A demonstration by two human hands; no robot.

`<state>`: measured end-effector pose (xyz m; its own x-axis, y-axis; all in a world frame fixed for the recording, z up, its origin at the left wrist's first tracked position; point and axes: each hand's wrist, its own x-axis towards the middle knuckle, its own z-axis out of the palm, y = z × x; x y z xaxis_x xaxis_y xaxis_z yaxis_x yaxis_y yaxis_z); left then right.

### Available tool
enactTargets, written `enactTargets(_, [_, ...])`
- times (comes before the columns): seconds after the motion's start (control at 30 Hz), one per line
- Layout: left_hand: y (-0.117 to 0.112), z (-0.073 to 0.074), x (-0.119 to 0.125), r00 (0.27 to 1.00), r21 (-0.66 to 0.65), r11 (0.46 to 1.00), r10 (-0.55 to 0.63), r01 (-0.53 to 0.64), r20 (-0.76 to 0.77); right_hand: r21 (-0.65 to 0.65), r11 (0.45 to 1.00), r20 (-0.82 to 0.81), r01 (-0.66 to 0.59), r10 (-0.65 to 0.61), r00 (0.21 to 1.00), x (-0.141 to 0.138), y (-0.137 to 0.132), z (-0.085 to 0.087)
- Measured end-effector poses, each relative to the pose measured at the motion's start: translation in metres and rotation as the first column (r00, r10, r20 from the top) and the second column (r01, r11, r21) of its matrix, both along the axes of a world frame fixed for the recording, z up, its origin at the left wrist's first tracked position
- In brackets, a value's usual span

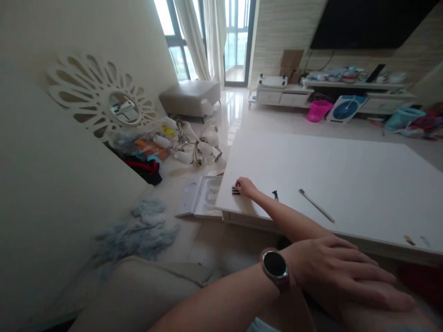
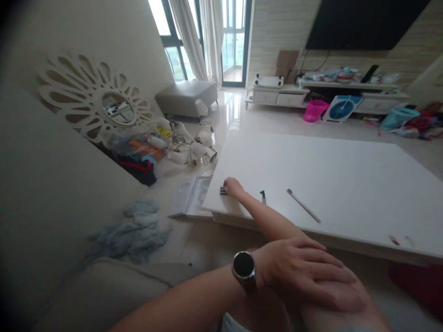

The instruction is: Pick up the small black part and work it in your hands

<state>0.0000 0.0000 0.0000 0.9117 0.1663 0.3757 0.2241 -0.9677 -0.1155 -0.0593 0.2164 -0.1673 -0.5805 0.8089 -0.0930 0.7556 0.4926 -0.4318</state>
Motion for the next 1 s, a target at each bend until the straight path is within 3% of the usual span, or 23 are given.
enactTargets(0.23, [0.002, -0.003, 0.001, 1.000, -0.022, 1.000, 0.019, -0.020, -0.018, 0.001, 1.000, 0.088, -0.025, 0.025, 0.996, -0.004, 0.000, 0.005])
enactTargets(0.43, [0.008, -0.019, 0.007, 0.992, 0.041, 0.998, -0.047, 0.043, 0.118, -0.007, 0.998, 0.174, -0.064, 0.065, 0.983, -0.005, -0.004, 0.012])
enactTargets(0.6, [0.011, -0.029, 0.011, 0.971, 0.041, 0.998, -0.053, 0.044, 0.231, -0.025, 0.993, 0.211, -0.113, 0.116, 0.971, -0.006, -0.003, 0.007])
enactTargets(0.9, [0.017, -0.020, 0.009, 0.968, -0.057, 0.995, -0.072, 0.088, 0.239, -0.006, 0.990, 0.091, -0.137, 0.138, 0.986, -0.001, 0.006, 0.010])
enactTargets(1.0, [0.023, -0.018, 0.008, 0.971, -0.181, 0.983, 0.023, 0.021, 0.237, 0.026, 0.993, 0.016, -0.116, 0.116, 0.993, 0.009, 0.014, 0.016])
